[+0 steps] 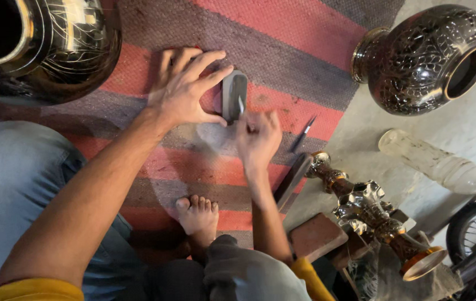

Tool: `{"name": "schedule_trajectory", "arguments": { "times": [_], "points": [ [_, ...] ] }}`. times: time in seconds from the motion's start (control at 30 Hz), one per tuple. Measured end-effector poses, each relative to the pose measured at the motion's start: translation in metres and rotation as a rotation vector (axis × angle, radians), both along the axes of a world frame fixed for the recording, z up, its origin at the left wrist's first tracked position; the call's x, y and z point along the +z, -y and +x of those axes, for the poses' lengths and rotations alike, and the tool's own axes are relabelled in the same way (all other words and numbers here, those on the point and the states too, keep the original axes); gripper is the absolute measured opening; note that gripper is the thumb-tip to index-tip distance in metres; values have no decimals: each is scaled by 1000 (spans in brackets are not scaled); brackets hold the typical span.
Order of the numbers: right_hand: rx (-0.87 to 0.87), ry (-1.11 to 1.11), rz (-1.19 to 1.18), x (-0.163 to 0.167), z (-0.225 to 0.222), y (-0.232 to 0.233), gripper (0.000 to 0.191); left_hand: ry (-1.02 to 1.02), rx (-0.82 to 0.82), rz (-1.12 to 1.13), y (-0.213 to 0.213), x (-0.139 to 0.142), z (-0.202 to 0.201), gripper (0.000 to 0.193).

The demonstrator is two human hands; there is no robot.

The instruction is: The person sits on a mat and sharpens several small metal tools on a wet sharpening stone. They repeatedly pick up a tool, rub it on the stone, inspect the edge, and place it down, repeating this cycle for multiple tools.

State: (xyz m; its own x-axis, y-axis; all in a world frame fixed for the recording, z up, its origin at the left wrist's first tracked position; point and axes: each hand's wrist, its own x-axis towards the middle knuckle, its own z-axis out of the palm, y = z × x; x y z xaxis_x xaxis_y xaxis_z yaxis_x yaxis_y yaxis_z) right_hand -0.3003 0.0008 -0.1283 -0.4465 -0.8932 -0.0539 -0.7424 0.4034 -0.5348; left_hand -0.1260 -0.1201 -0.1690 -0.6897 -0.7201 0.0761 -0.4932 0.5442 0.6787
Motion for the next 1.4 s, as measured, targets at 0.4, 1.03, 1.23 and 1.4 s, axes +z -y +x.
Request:
{"name": "schedule_trajectory", "arguments": {
  "times": [0.4, 1.03, 1.23, 1.4],
  "points": [
    [0, -20, -21, 9, 4, -11, 9, -34, 3, -23, 1, 1, 2, 108],
    [78, -50, -109, 3, -13, 19, 5, -36, 11, 16, -1, -1, 1, 111],
    [4, -58, 105, 14, -5, -16, 12, -18, 26, -18, -2, 3, 2, 107],
    [70, -72, -74, -8, -15, 14, 6, -31, 29, 17, -1, 4, 2, 109]
  ]
}}
